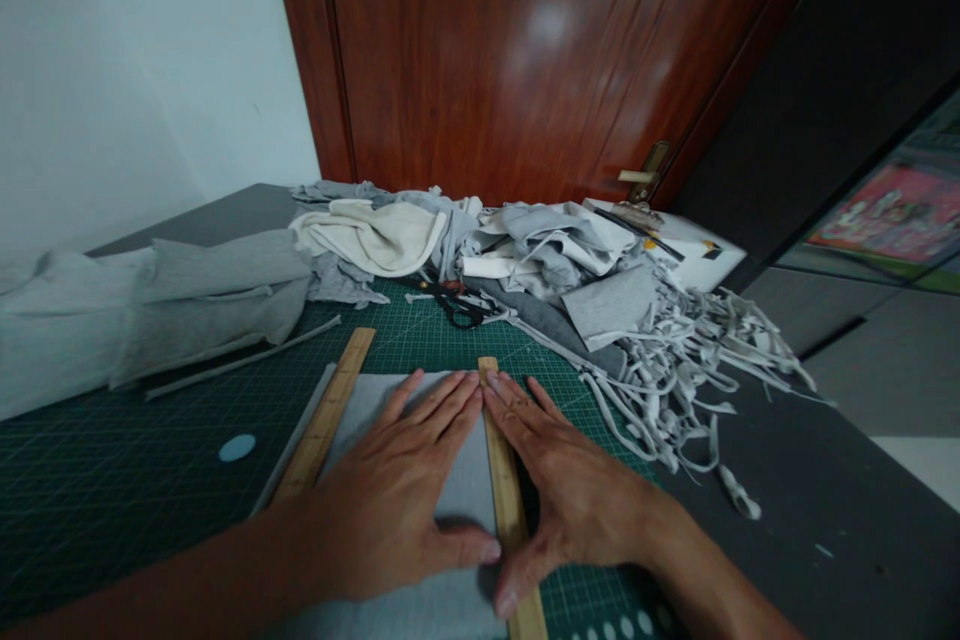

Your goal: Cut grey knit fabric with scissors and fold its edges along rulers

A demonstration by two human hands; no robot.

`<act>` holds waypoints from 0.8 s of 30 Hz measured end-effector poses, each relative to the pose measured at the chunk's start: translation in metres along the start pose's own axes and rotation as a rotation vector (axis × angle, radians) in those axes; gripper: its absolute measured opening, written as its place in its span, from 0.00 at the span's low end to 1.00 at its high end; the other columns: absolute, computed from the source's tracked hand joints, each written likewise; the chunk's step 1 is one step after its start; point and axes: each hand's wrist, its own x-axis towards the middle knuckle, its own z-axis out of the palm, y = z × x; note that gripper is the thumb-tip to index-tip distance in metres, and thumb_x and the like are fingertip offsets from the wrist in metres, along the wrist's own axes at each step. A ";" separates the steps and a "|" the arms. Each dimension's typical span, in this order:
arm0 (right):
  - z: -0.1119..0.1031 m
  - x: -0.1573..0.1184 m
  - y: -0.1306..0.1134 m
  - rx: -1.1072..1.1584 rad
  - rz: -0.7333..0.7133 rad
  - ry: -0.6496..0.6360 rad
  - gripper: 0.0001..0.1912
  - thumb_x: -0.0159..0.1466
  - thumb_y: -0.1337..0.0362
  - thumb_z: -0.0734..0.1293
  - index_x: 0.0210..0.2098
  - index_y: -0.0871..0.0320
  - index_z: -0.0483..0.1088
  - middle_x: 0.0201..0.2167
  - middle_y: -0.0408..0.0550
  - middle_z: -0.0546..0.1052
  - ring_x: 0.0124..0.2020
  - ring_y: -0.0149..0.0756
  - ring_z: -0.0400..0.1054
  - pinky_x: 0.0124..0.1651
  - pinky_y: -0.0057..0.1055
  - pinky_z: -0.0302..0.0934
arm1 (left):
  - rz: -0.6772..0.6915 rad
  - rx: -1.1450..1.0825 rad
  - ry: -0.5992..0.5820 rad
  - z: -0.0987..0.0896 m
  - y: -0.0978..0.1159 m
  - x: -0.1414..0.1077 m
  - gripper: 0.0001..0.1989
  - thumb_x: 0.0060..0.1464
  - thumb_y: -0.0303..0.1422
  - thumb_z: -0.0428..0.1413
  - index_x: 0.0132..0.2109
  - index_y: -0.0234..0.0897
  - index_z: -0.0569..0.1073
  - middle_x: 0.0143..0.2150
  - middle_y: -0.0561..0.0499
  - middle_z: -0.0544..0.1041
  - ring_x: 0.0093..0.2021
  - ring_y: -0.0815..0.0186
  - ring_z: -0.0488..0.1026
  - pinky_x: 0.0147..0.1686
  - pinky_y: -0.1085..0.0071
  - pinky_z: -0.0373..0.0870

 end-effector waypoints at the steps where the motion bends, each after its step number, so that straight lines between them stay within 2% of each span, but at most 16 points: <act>1: 0.001 0.000 0.001 -0.001 -0.001 -0.001 0.90 0.44 0.29 0.82 0.81 0.66 0.28 0.81 0.67 0.27 0.83 0.63 0.23 0.81 0.62 0.20 | -0.001 -0.001 0.005 0.000 -0.001 -0.001 0.58 0.63 0.64 0.57 0.81 0.27 0.48 0.83 0.32 0.44 0.83 0.43 0.45 0.80 0.39 0.37; 7: 0.003 -0.001 0.008 0.008 -0.016 -0.003 0.88 0.45 0.27 0.81 0.82 0.64 0.29 0.82 0.65 0.27 0.83 0.62 0.22 0.81 0.62 0.20 | 0.001 0.029 0.089 0.003 -0.008 -0.014 0.45 0.70 0.56 0.55 0.81 0.39 0.52 0.83 0.39 0.47 0.82 0.42 0.49 0.79 0.35 0.43; 11: 0.000 -0.002 0.005 0.002 0.009 -0.024 0.87 0.45 0.27 0.81 0.82 0.59 0.30 0.82 0.61 0.27 0.83 0.62 0.21 0.81 0.62 0.18 | 0.004 0.057 0.090 0.004 -0.009 -0.017 0.44 0.71 0.57 0.51 0.82 0.38 0.51 0.83 0.39 0.46 0.82 0.43 0.48 0.78 0.35 0.42; 14: -0.002 -0.002 0.004 0.005 0.006 -0.029 0.85 0.44 0.28 0.82 0.82 0.52 0.34 0.82 0.57 0.25 0.83 0.63 0.21 0.80 0.63 0.17 | 0.006 0.069 0.095 0.004 -0.008 -0.017 0.43 0.72 0.59 0.48 0.81 0.37 0.53 0.83 0.39 0.47 0.82 0.44 0.49 0.79 0.36 0.41; 17: -0.005 -0.004 0.007 0.037 -0.016 -0.028 0.84 0.44 0.30 0.83 0.83 0.54 0.36 0.83 0.60 0.29 0.83 0.63 0.23 0.80 0.64 0.17 | 0.007 0.065 0.101 0.004 -0.008 -0.017 0.43 0.72 0.59 0.48 0.81 0.39 0.53 0.83 0.39 0.48 0.82 0.44 0.50 0.79 0.37 0.41; 21: -0.010 -0.009 0.018 0.150 -0.056 0.086 0.85 0.45 0.31 0.84 0.83 0.57 0.34 0.83 0.64 0.36 0.83 0.61 0.29 0.81 0.64 0.24 | 0.012 0.062 0.098 0.004 -0.010 -0.017 0.42 0.73 0.58 0.47 0.82 0.40 0.50 0.83 0.40 0.48 0.82 0.44 0.50 0.78 0.36 0.43; 24: -0.013 -0.014 0.024 0.186 -0.027 0.187 0.83 0.47 0.31 0.83 0.83 0.58 0.38 0.83 0.68 0.39 0.83 0.63 0.35 0.81 0.66 0.32 | 0.004 0.054 0.096 0.003 -0.010 -0.016 0.42 0.73 0.58 0.48 0.82 0.40 0.51 0.83 0.40 0.49 0.82 0.43 0.51 0.78 0.35 0.44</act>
